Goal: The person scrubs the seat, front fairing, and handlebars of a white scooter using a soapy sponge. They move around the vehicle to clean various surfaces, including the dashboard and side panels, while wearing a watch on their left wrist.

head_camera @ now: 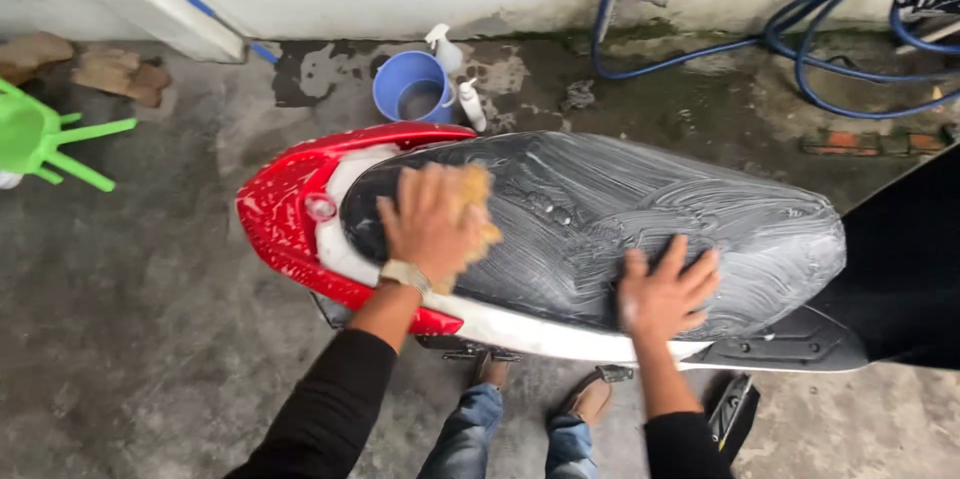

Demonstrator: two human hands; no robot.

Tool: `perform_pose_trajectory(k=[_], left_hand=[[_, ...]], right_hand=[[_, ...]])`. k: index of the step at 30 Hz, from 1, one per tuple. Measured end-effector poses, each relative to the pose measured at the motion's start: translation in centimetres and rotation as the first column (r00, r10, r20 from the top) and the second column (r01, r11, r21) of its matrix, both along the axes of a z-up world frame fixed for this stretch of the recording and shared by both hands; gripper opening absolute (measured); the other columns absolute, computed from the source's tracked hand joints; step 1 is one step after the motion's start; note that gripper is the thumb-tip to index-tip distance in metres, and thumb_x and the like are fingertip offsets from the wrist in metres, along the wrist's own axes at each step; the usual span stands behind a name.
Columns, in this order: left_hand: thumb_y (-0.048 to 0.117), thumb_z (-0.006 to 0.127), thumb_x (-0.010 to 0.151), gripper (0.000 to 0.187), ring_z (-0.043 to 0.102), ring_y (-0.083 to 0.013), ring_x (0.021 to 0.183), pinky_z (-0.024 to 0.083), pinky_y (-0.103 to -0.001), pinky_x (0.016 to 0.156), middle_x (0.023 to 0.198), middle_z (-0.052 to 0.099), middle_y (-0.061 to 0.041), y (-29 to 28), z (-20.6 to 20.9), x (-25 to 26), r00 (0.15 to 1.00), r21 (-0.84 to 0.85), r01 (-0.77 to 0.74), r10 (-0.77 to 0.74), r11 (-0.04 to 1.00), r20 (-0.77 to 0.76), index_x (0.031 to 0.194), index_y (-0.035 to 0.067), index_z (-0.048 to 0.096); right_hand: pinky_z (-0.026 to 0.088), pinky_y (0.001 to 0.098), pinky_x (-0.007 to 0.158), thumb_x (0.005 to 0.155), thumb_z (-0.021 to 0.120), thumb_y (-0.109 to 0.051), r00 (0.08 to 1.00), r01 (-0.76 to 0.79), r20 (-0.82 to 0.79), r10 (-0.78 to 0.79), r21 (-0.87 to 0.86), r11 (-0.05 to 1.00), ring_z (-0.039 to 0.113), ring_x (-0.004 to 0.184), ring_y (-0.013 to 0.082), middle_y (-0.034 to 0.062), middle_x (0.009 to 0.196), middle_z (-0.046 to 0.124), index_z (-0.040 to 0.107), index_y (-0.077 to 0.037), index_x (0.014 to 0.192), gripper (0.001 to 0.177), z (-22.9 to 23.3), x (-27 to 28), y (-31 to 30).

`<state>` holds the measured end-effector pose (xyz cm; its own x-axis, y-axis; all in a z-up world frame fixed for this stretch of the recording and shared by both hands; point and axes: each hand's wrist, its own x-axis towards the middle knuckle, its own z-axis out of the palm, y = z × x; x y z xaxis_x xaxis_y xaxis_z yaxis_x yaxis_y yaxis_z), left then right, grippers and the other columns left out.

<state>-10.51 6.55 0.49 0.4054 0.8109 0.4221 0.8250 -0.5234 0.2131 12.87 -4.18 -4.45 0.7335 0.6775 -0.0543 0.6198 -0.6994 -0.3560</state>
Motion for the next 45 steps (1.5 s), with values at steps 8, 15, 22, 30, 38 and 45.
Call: perform_pose_trajectory(k=[8, 15, 22, 30, 38, 45], left_hand=[[0.041, 0.056, 0.073, 0.060, 0.037, -0.0407, 0.124, 0.021, -0.068, 0.094, 0.132, 0.045, -0.015, -1.4, 2.5, -5.8, 0.969, 0.036, -0.101, 0.106, 0.994, -0.223, 0.127, 0.015, 0.050], [0.039, 0.060, 0.073, 0.056, 0.037, -0.0416, 0.121, 0.029, -0.065, 0.088, 0.130, 0.043, -0.017, 3.1, -0.9, -4.0, 0.974, 0.162, -0.104, 0.133, 0.981, -0.183, 0.120, 0.010, 0.050], [0.056, 0.038, 0.079, 0.069, 0.019, -0.0358, 0.131, 0.017, -0.066, 0.095, 0.143, 0.028, -0.007, 5.7, 2.5, -5.5, 0.951, -0.389, -0.197, 0.079, 0.900, -0.298, 0.134, 0.015, 0.033], [0.062, 0.040, 0.080, 0.069, 0.029, -0.0357, 0.128, 0.027, -0.068, 0.089, 0.141, 0.035, -0.002, 1.5, 3.3, -6.5, 0.957, -0.255, 0.051, -0.120, 0.965, -0.263, 0.133, 0.018, 0.039], [0.040, 0.051, 0.076, 0.054, 0.033, -0.0393, 0.126, 0.020, -0.072, 0.091, 0.130, 0.049, -0.009, 2.4, 1.5, -2.1, 1.000, -0.138, -0.009, 0.005, 0.990, -0.028, 0.122, 0.011, 0.054], [0.051, 0.050, 0.075, 0.064, 0.032, -0.0396, 0.127, 0.019, -0.072, 0.091, 0.135, 0.043, -0.006, 4.8, 1.5, -5.0, 0.983, -0.294, -0.063, 0.008, 0.954, -0.186, 0.129, 0.015, 0.045]], right_hand=[[0.015, 0.0706, 0.096, 0.083, 0.044, -0.061, 0.955, 0.227, -0.150, -0.255, -0.182, 0.957, 0.000, 0.135, 0.0308, 0.0112, 0.148, 0.008, 0.027, -0.026, 0.141, 0.070, 3.6, -3.5, 2.0], [0.018, 0.0665, 0.097, 0.082, 0.038, -0.065, 0.967, 0.218, -0.091, -0.240, -0.203, 0.955, 0.002, 0.134, 0.0288, 0.0102, 0.147, 0.007, 0.027, -0.026, 0.142, 0.072, 2.6, -3.5, 1.9], [0.016, 0.0658, 0.095, 0.080, 0.037, -0.060, 0.941, 0.258, -0.162, -0.298, -0.229, 0.939, 0.000, 0.132, 0.0285, 0.0076, 0.147, 0.003, 0.027, -0.024, 0.140, 0.071, 5.3, -4.5, 3.8], [0.016, 0.0652, 0.094, 0.079, 0.037, -0.061, 0.950, 0.264, -0.114, -0.291, -0.203, 0.943, 0.004, 0.132, 0.0307, 0.0076, 0.147, 0.005, 0.029, -0.024, 0.139, 0.071, 3.7, -3.7, 3.0], [0.020, 0.0606, 0.100, 0.084, 0.032, -0.068, 0.958, 0.237, -0.089, -0.274, -0.293, 0.926, -0.006, 0.134, 0.0222, 0.0055, 0.148, 0.002, 0.020, -0.032, 0.143, 0.070, 2.9, -3.8, 2.6], [0.021, 0.0633, 0.098, 0.085, 0.036, -0.065, 0.961, 0.234, -0.085, -0.262, -0.250, 0.940, -0.004, 0.133, 0.0232, 0.0064, 0.146, 0.004, 0.023, -0.030, 0.143, 0.069, 2.7, -3.7, 2.7]])
